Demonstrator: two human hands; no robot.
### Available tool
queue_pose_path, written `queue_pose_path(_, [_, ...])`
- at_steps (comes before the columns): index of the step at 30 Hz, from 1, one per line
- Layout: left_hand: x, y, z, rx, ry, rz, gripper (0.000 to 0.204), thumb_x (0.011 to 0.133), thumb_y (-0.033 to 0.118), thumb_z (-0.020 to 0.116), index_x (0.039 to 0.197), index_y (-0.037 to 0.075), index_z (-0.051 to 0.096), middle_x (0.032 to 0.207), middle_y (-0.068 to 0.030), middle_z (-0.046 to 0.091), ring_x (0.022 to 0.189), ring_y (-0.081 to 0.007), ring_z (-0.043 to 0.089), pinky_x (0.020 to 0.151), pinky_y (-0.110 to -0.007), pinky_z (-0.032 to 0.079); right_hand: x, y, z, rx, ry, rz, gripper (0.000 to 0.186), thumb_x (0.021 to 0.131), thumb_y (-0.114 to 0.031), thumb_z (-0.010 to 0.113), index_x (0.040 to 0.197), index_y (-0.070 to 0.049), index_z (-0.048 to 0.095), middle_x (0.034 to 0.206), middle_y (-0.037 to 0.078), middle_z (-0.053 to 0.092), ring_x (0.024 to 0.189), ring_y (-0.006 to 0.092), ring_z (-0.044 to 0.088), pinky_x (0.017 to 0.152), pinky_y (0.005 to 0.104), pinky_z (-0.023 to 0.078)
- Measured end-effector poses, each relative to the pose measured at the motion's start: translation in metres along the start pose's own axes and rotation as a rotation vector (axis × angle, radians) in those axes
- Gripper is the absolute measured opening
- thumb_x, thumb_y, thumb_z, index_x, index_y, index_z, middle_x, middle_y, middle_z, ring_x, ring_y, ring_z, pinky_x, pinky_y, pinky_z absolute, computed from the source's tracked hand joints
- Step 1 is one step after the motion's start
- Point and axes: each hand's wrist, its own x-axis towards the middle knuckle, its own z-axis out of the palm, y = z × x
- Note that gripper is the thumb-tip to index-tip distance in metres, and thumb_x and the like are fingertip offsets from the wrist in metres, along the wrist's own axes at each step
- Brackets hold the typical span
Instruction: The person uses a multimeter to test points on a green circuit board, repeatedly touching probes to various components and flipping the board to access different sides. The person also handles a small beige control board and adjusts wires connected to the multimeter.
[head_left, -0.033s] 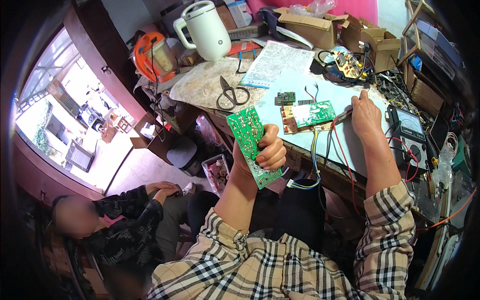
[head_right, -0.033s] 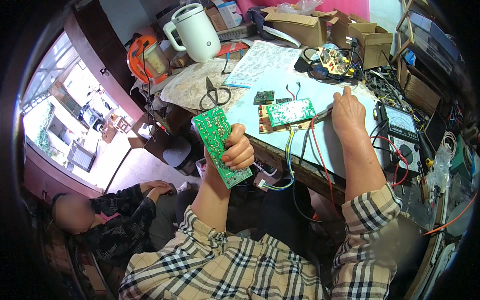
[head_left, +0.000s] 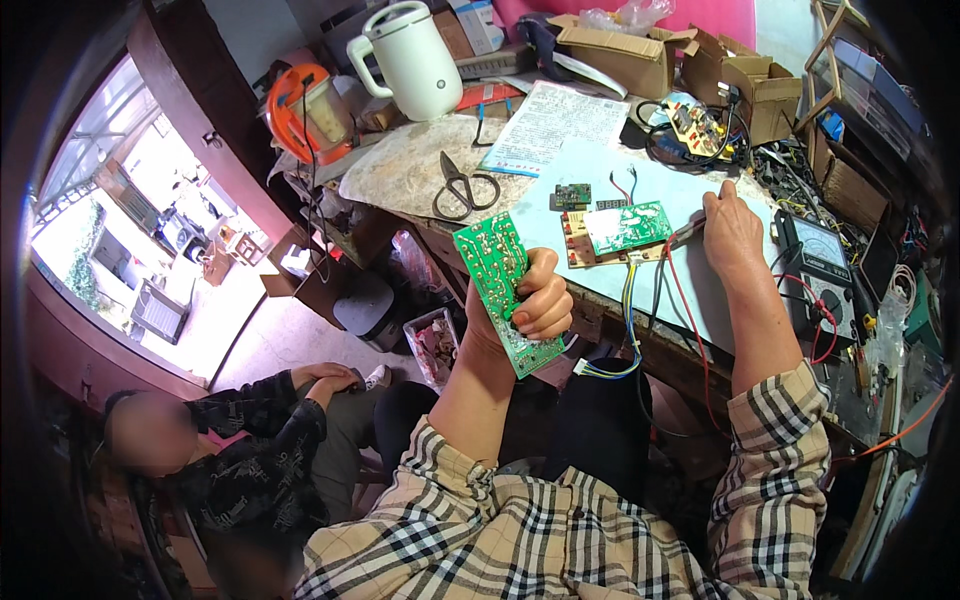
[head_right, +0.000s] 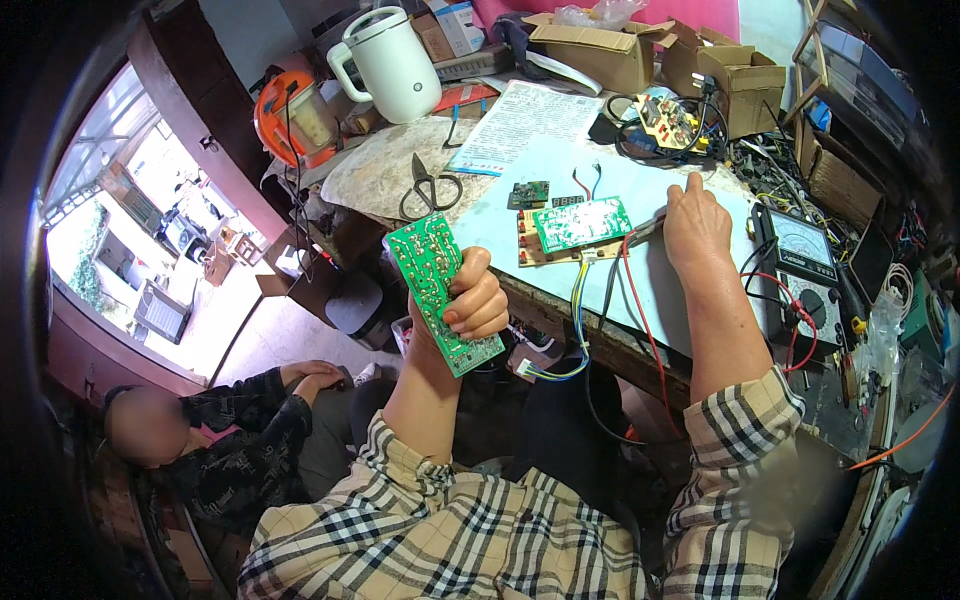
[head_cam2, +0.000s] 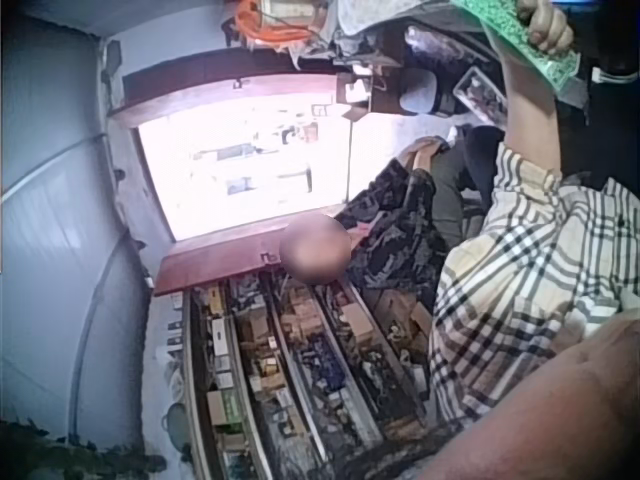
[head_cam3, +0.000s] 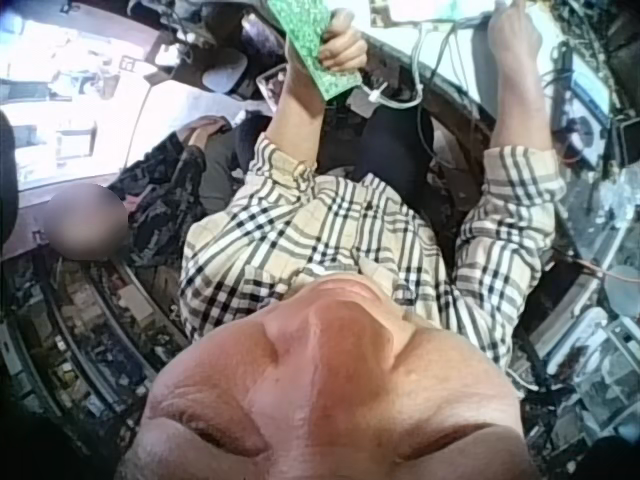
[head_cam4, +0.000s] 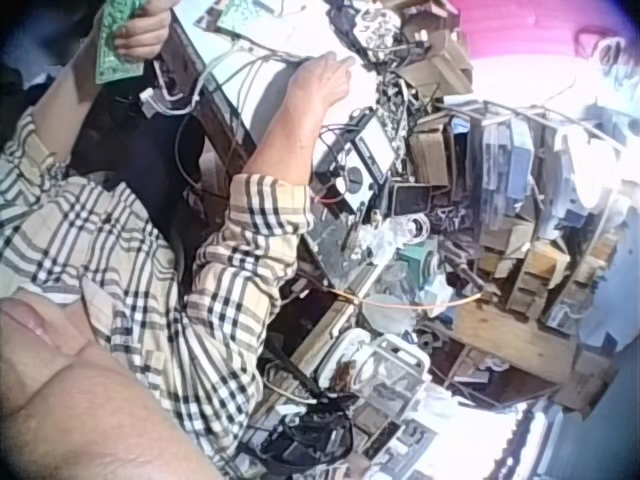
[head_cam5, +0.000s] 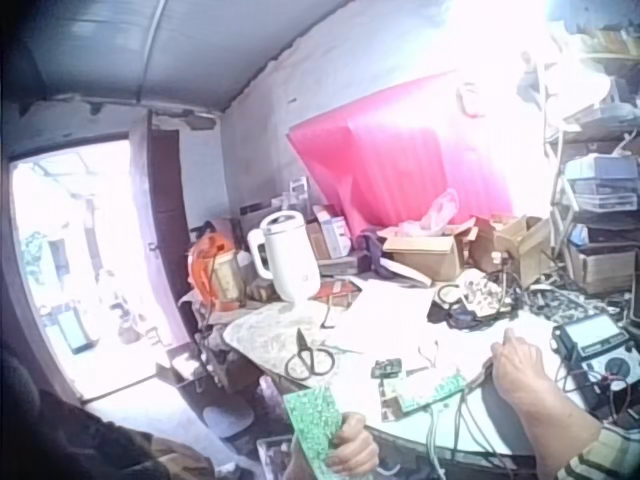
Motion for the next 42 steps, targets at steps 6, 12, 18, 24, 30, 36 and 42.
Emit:
queue_pose_path(6, [0.001,0.002,0.004,0.008,0.013,0.014,0.039,0.101,0.037,0.051,0.074,0.01,0.039,0.056,-0.0025,0.045,0.051,-0.0137,0.043,0.049,-0.027,0.037,0.001,-0.001,-0.002,-0.009,-0.013,-0.001,0.014,0.09,-0.01,0.056,0.098,-0.004,0.067,0.111,0.016,0.058,0.095,0.0307,0.066,0.076,0.0416,0.057])
queue_pose_path(12, [0.001,0.002,0.007,-0.023,0.004,0.052,0.038,0.1,0.036,0.052,0.075,0.01,0.04,0.059,-0.0025,0.045,0.053,-0.0133,0.043,0.05,-0.027,0.039,0.002,-0.002,-0.002,0.006,-0.015,0.001,0.015,0.09,-0.01,0.056,0.098,-0.004,0.067,0.111,0.016,0.058,0.095,0.0304,0.066,0.076,0.0414,0.057])
queue_pose_path(18, [0.003,0.0,0.004,-0.061,-0.02,0.067,0.037,0.1,0.035,0.053,0.076,0.01,0.04,0.061,-0.0026,0.046,0.054,-0.0129,0.042,0.051,-0.026,0.04,0.0,0.0,-0.002,-0.003,-0.003,-0.008,0.015,0.09,-0.01,0.055,0.098,-0.004,0.066,0.109,0.017,0.058,0.093,0.0311,0.067,0.076,0.0411,0.057])
queue_pose_path(24, [0.003,0.002,0.004,-0.037,-0.043,0.054,0.036,0.1,0.035,0.053,0.077,0.009,0.041,0.062,-0.003,0.047,0.055,-0.0133,0.043,0.052,-0.027,0.04,0.0,0.0,0.0,0.006,0.022,-0.021,0.014,0.09,-0.01,0.055,0.096,-0.003,0.065,0.108,0.017,0.058,0.091,0.0315,0.067,0.075,0.0416,0.057])
queue_pose_path(30, [0.005,0.002,0.003,-0.01,-0.021,0.042,0.037,0.1,0.036,0.053,0.077,0.009,0.041,0.06,-0.0028,0.047,0.054,-0.0135,0.044,0.051,-0.027,0.04,-0.001,0.001,-0.001,0.002,0.002,-0.011,0.014,0.089,-0.009,0.055,0.095,-0.003,0.066,0.108,0.017,0.058,0.091,0.0315,0.067,0.075,0.0415,0.057])
queue_pose_path(36, [0.002,0.002,0.01,0.023,-0.018,0.028,0.039,0.099,0.039,0.053,0.076,0.01,0.041,0.058,-0.0021,0.046,0.053,-0.0136,0.045,0.05,-0.027,0.039,0.001,-0.004,-0.005,0.016,-0.01,-0.022,0.015,0.09,-0.009,0.054,0.096,-0.003,0.067,0.108,0.016,0.058,0.092,0.0318,0.067,0.076,0.0427,0.057])
queue_pose_path(42, [0.017,-0.004,0.014,0.194,0.131,0.053,0.045,0.099,0.046,0.053,0.077,0.009,0.043,0.058,-0.0026,0.044,0.053,-0.014,0.044,0.051,-0.028,0.042,-0.003,0.0,-0.003,0.0,0.002,0.013,0.015,0.089,-0.011,0.055,0.097,-0.005,0.067,0.11,0.015,0.058,0.093,0.0318,0.066,0.075,0.0437,0.057])
